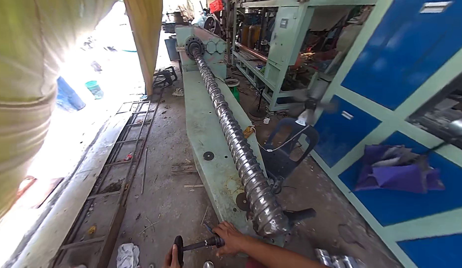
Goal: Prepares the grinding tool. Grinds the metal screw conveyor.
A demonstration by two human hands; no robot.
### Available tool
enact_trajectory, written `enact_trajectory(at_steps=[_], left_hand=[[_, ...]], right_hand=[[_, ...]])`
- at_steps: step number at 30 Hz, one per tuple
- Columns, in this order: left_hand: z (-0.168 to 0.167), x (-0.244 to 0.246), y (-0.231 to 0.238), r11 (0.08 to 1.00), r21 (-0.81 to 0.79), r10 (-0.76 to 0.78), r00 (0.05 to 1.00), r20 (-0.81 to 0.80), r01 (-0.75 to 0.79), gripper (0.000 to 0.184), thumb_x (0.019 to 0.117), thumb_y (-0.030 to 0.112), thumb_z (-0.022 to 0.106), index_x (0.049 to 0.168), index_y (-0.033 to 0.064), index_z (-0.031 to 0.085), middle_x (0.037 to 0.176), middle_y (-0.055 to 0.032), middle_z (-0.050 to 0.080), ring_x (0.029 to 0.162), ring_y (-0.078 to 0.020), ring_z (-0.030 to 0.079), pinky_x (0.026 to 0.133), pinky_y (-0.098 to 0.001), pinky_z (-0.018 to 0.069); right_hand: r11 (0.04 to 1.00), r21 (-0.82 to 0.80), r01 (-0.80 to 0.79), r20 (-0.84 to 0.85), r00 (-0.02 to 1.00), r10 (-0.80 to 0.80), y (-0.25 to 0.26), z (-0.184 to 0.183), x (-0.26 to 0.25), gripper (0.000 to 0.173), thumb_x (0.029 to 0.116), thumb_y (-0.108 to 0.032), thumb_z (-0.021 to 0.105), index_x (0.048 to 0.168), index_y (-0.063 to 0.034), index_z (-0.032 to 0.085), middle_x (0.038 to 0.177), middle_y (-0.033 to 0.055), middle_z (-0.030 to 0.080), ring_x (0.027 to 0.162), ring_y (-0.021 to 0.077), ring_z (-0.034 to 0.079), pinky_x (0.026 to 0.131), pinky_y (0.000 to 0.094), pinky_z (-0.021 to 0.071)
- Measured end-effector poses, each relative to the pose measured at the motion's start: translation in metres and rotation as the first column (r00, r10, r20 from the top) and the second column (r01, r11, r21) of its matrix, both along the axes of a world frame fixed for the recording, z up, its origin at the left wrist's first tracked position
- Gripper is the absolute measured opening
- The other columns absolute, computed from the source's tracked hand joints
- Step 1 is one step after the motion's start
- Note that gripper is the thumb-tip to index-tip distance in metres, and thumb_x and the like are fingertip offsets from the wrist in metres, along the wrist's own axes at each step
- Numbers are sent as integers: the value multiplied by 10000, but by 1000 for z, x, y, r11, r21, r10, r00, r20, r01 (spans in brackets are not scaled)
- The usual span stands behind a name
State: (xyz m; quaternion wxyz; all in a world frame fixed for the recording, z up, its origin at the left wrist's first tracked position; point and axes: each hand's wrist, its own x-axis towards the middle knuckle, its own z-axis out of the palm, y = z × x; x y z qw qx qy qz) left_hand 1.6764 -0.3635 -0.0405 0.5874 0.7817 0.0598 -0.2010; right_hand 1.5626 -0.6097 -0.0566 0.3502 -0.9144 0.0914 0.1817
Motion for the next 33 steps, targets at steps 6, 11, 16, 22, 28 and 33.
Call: enact_trajectory(at_steps=[6, 11, 16, 22, 28, 33], left_hand=[[22, 28, -23, 714, 614, -334, 934, -123, 336, 495, 944, 369, 720, 1284, 19, 639, 1154, -249, 703, 1122, -426, 671, 957, -627, 520], [25, 33, -31, 657, 672, -311, 935, -172, 342, 326, 997, 330, 629, 1148, 52, 711, 1128, -208, 719, 1103, -379, 688, 918, -593, 545], [13, 9, -21, 799, 578, -223, 974, 28, 166, 301, 1028, 305, 626, 1115, 37, 733, 1043, -230, 726, 1026, -407, 697, 900, -623, 523], [-2, 7, -11, 859, 490, -234, 965, 116, 150, 287, 1015, 300, 657, 1095, 35, 732, 923, -201, 725, 899, -372, 706, 831, -601, 531], [18, 24, -26, 733, 620, -277, 955, -105, 281, 306, 1034, 318, 604, 1118, 50, 725, 1086, -206, 726, 1071, -386, 691, 923, -600, 528], [-3, 4, -9, 865, 485, -214, 969, 127, 127, 301, 1028, 296, 627, 1112, 28, 735, 963, -212, 730, 940, -382, 710, 863, -614, 530]], right_hand=[[989, -143, 29, 21, 999, -26, 16, -3, -3, 739, 892, -449, 749, 1511, -145, 483, 1473, 177, 525, 1381, 387, 468, 1114, 598, 393], [977, -212, -5, 25, 1000, 10, 16, -3, -2, 697, 900, -471, 717, 1458, -99, 527, 1435, 170, 562, 1358, 364, 499, 1117, 572, 394], [996, -89, -25, -58, 998, 20, 3, 0, 3, 690, 894, -504, 720, 1450, -130, 552, 1441, 111, 579, 1364, 305, 502, 1158, 551, 348], [995, -96, -22, -96, 995, 12, 5, 6, 3, 702, 917, -505, 699, 1486, -136, 521, 1446, 115, 577, 1378, 323, 487, 1133, 571, 371], [975, -216, -45, -19, 999, 42, 18, 5, 8, 631, 901, -436, 724, 1392, -71, 571, 1375, 178, 597, 1329, 358, 525, 1130, 527, 403], [998, -43, -45, -87, 995, 41, 3, 5, 17, 604, 892, -454, 737, 1343, -70, 622, 1273, 158, 664, 1215, 318, 617, 1079, 513, 467]])
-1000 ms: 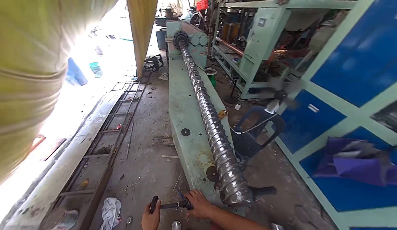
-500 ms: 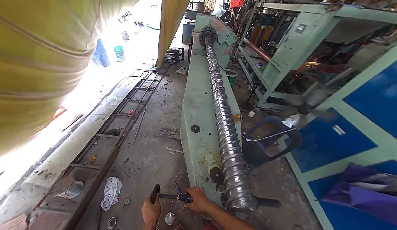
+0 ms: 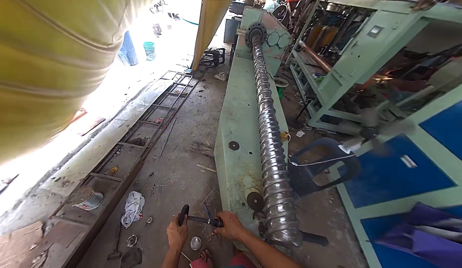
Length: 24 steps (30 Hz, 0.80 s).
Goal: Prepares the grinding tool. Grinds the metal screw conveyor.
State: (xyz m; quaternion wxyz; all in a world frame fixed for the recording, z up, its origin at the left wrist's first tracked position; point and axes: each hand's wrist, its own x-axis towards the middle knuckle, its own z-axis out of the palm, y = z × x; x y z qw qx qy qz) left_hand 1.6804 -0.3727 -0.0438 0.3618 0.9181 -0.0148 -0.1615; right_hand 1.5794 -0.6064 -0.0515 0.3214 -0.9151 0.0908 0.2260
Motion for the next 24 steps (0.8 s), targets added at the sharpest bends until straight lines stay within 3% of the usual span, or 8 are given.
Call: enact_trajectory(at_steps=[3, 5, 9, 13, 17, 20, 24], left_hand=[[-15, -9, 7, 996, -81, 30, 995, 92, -23, 297, 1031, 294, 634, 1125, 30, 732, 895, -191, 730, 854, -353, 716, 814, -596, 542], [-10, -5, 5, 998, -55, 8, 998, 57, -5, 295, 1032, 292, 631, 1127, 31, 734, 913, -193, 733, 878, -357, 715, 828, -592, 540], [23, 25, -9, 965, 209, -116, 972, -202, 159, 353, 1037, 347, 585, 1116, 30, 717, 1069, -215, 722, 1066, -385, 692, 934, -593, 528], [44, 42, -24, 901, 350, -126, 928, -350, 255, 357, 1016, 349, 564, 1117, 38, 707, 1165, -208, 706, 1144, -363, 677, 951, -569, 541], [33, 34, -14, 942, 268, -124, 951, -282, 202, 347, 1023, 349, 587, 1091, 32, 712, 1104, -205, 714, 1091, -361, 686, 930, -573, 532], [19, 18, -2, 977, 174, -92, 980, -176, 123, 342, 1027, 359, 606, 1073, 42, 723, 1024, -194, 725, 1018, -362, 699, 904, -585, 529], [-4, -3, 10, 999, 19, -33, 999, -8, 33, 325, 1029, 328, 628, 1132, 38, 730, 949, -194, 734, 928, -362, 716, 860, -591, 539]], right_hand=[[998, 54, 20, -28, 999, -18, -3, 2, 2, 606, 888, -458, 742, 1354, -89, 624, 1267, 144, 671, 1188, 299, 638, 1049, 523, 490], [998, 48, 29, -5, 1000, -28, 0, 1, -2, 610, 916, -453, 706, 1394, -92, 591, 1327, 151, 636, 1246, 308, 600, 1085, 508, 466], [990, -142, -2, 55, 998, 10, 14, 1, -12, 840, 871, -513, 766, 1521, -79, 460, 1461, 192, 532, 1370, 377, 485, 1152, 534, 392], [952, -302, -49, -22, 999, 44, 18, -7, -9, 720, 908, -494, 708, 1424, -27, 524, 1383, 183, 601, 1340, 385, 510, 1133, 599, 357], [950, -310, -34, -68, 998, 13, 21, -5, -1, 687, 879, -435, 715, 1392, -18, 527, 1371, 182, 599, 1341, 385, 500, 1099, 617, 370], [958, -281, -57, -133, 991, 20, 20, -3, 1, 717, 862, -463, 725, 1400, -35, 520, 1359, 172, 607, 1341, 386, 490, 1096, 631, 356], [960, -256, -117, -230, 971, 57, 15, 3, 8, 726, 829, -491, 736, 1378, -65, 529, 1329, 144, 628, 1335, 374, 492, 1080, 637, 360]])
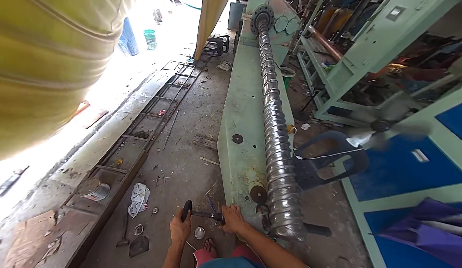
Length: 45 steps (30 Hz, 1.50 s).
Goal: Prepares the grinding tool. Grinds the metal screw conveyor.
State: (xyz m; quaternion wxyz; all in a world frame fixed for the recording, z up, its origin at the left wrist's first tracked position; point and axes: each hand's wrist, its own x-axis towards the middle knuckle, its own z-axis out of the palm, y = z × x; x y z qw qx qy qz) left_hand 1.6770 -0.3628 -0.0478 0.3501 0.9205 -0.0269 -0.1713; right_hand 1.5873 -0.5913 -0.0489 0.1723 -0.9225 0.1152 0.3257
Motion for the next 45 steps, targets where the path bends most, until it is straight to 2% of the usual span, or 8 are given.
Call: enact_trajectory(at_steps=[3, 8, 15, 20, 24, 29, 37, 45], left_hand=[[0, 2, -1, 1000, 8, -6, 1000, 6, 6, 308, 1029, 320, 624, 1115, 45, 733, 929, -183, 732, 902, -354, 714, 839, -585, 541], [34, 32, -23, 948, 282, -81, 966, -244, 151, 362, 1030, 355, 570, 1120, 35, 714, 1121, -211, 715, 1109, -374, 684, 948, -584, 530], [37, 37, -24, 937, 300, -102, 960, -262, 181, 348, 1018, 348, 589, 1108, 38, 720, 1125, -204, 717, 1108, -369, 683, 938, -579, 533], [19, 7, -8, 987, 145, -60, 997, -54, 68, 338, 1040, 333, 599, 1101, 26, 729, 988, -214, 732, 993, -392, 709, 888, -610, 529], [12, 7, -6, 988, 133, -72, 997, -20, 74, 336, 1034, 338, 609, 1090, 30, 731, 958, -213, 732, 959, -394, 714, 859, -614, 537], [29, 42, -27, 917, 334, -146, 963, -228, 219, 342, 1018, 343, 599, 1086, 36, 732, 1078, -202, 730, 1064, -364, 701, 915, -580, 544], [30, 48, -26, 906, 331, -180, 947, -268, 265, 342, 1011, 344, 624, 1067, 23, 730, 1044, -214, 728, 1010, -369, 713, 882, -585, 557], [27, 20, -18, 949, 267, -141, 982, -122, 169, 359, 1033, 334, 610, 1079, -1, 730, 1035, -258, 720, 1042, -435, 689, 910, -641, 509]], right_hand=[[999, 11, 52, 6, 999, -52, 4, 6, -1, 750, 835, -431, 758, 1427, -54, 495, 1398, 165, 585, 1368, 398, 463, 1092, 662, 347], [999, -43, -30, 157, 987, 37, 19, 0, -3, 827, 869, -360, 781, 1549, -83, 401, 1472, 230, 505, 1363, 443, 470, 1101, 692, 338], [995, 37, -96, 47, 994, 94, 10, -4, 12, 597, 894, -303, 722, 1372, 9, 547, 1330, 240, 605, 1260, 411, 566, 1076, 621, 399], [977, 155, -146, -38, 987, 153, -5, -4, 22, 470, 846, -351, 764, 1133, 5, 657, 1136, 234, 684, 1090, 413, 658, 901, 637, 510], [978, 191, -84, -8, 996, 87, -6, -4, 20, 532, 826, -357, 790, 1218, -27, 646, 1168, 221, 689, 1120, 409, 655, 920, 647, 511], [987, 149, -66, 168, 985, 41, 5, -13, 3, 679, 907, -447, 749, 1438, -84, 532, 1417, 237, 543, 1320, 435, 508, 1075, 648, 404], [983, 158, -98, 46, 995, 92, -1, -2, 15, 408, 855, -276, 756, 1125, 15, 662, 1140, 249, 672, 1079, 430, 653, 889, 641, 514], [976, 176, -127, 7, 992, 128, -8, -1, 21, 410, 850, -307, 763, 1099, 6, 671, 1101, 233, 688, 1058, 419, 661, 876, 635, 513]])
